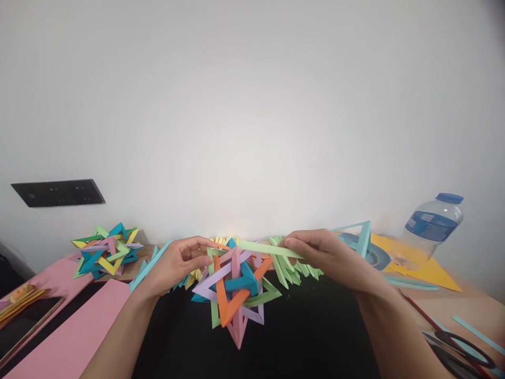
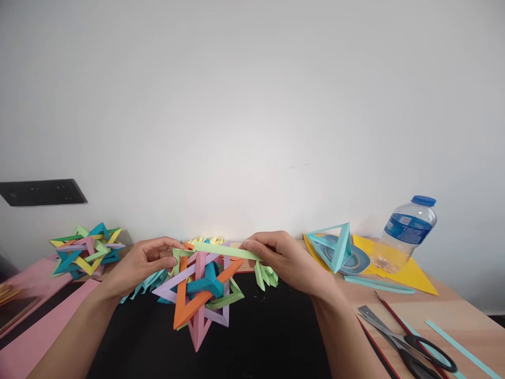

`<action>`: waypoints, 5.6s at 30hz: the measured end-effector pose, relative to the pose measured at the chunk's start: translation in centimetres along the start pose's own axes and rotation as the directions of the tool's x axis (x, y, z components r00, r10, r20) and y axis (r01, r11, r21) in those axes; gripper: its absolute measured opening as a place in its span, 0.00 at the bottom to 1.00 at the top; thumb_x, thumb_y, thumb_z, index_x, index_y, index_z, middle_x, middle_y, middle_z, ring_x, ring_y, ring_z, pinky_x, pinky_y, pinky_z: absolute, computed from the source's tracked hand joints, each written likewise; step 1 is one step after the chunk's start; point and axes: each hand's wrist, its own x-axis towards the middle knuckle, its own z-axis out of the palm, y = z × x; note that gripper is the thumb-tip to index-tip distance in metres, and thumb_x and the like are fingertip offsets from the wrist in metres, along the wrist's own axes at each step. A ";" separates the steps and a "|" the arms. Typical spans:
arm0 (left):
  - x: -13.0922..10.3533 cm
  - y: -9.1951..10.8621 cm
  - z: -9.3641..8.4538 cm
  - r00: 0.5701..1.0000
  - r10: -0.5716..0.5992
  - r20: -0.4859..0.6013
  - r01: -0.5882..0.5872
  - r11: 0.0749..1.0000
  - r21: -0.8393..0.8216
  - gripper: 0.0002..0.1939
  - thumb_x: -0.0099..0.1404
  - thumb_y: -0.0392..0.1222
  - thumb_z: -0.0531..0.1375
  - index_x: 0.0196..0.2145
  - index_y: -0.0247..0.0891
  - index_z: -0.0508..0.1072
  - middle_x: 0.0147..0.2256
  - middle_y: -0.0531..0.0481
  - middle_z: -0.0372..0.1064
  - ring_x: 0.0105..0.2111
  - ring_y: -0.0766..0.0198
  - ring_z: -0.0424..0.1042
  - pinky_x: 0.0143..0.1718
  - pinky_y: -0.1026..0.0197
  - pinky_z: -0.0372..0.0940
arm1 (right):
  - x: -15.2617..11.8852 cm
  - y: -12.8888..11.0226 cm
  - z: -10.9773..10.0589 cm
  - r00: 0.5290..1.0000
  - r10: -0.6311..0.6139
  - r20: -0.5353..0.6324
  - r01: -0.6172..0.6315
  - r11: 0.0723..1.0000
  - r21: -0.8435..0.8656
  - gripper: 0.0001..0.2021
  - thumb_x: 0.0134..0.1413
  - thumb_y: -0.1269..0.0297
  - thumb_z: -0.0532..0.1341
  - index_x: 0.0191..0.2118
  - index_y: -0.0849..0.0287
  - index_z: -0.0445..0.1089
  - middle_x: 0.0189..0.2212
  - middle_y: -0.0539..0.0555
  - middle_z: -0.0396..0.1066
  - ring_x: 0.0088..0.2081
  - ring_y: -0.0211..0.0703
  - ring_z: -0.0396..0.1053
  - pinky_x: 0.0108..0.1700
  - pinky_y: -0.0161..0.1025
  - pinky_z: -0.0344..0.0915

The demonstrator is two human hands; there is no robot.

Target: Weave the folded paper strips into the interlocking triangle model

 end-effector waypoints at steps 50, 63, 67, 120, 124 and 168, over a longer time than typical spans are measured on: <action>0.4 -1.8 -1.1 1.000 0.017 -0.026 -0.019 0.996 -0.090 0.11 0.58 0.46 0.63 0.37 0.41 0.73 0.28 0.52 0.69 0.29 0.64 0.67 0.31 0.65 0.63 | 0.5 0.3 2.5 0.993 0.044 0.109 0.008 0.899 -0.438 0.07 0.60 0.66 0.52 0.34 0.56 0.66 0.33 0.51 0.68 0.34 0.42 0.65 0.33 0.36 0.58; 0.7 -2.4 -1.2 0.998 0.050 -0.039 -0.054 0.990 -0.131 0.13 0.57 0.46 0.64 0.39 0.40 0.73 0.31 0.50 0.73 0.35 0.59 0.72 0.37 0.61 0.67 | 0.8 1.0 2.3 0.984 0.161 0.080 -0.111 0.892 -0.438 0.07 0.59 0.63 0.52 0.34 0.56 0.66 0.33 0.53 0.73 0.34 0.44 0.70 0.32 0.36 0.61; 0.6 -2.2 -1.1 0.996 0.034 -0.083 -0.044 0.991 -0.129 0.13 0.57 0.46 0.64 0.39 0.39 0.73 0.33 0.48 0.73 0.35 0.59 0.72 0.38 0.60 0.67 | 0.9 1.0 2.4 0.975 0.190 0.114 -0.144 0.934 -0.326 0.06 0.58 0.63 0.53 0.34 0.56 0.65 0.31 0.52 0.75 0.32 0.42 0.73 0.32 0.35 0.63; 0.5 -1.3 0.0 0.997 0.020 -0.078 -0.028 0.994 -0.105 0.12 0.55 0.46 0.64 0.36 0.39 0.74 0.30 0.49 0.75 0.32 0.58 0.74 0.35 0.59 0.69 | 2.5 3.2 2.8 0.999 0.013 0.036 -0.010 0.996 -0.093 0.05 0.52 0.66 0.56 0.35 0.56 0.67 0.28 0.49 0.73 0.29 0.39 0.68 0.30 0.35 0.64; 0.5 -1.4 0.1 0.997 0.017 -0.074 -0.027 0.991 -0.134 0.11 0.56 0.45 0.64 0.36 0.39 0.74 0.30 0.49 0.75 0.33 0.59 0.74 0.35 0.61 0.69 | 2.4 2.9 2.8 0.991 0.066 0.118 -0.070 0.997 0.029 0.05 0.51 0.67 0.57 0.35 0.59 0.67 0.23 0.48 0.70 0.26 0.37 0.68 0.28 0.33 0.62; 1.0 -2.1 -0.4 0.994 -0.076 0.079 0.082 0.994 -0.073 0.11 0.52 0.42 0.67 0.34 0.38 0.74 0.27 0.52 0.74 0.31 0.62 0.73 0.33 0.64 0.66 | 2.8 3.7 4.0 0.943 0.274 0.191 -0.264 0.962 -0.076 0.05 0.39 0.69 0.62 0.26 0.59 0.75 0.22 0.50 0.74 0.25 0.39 0.68 0.25 0.31 0.58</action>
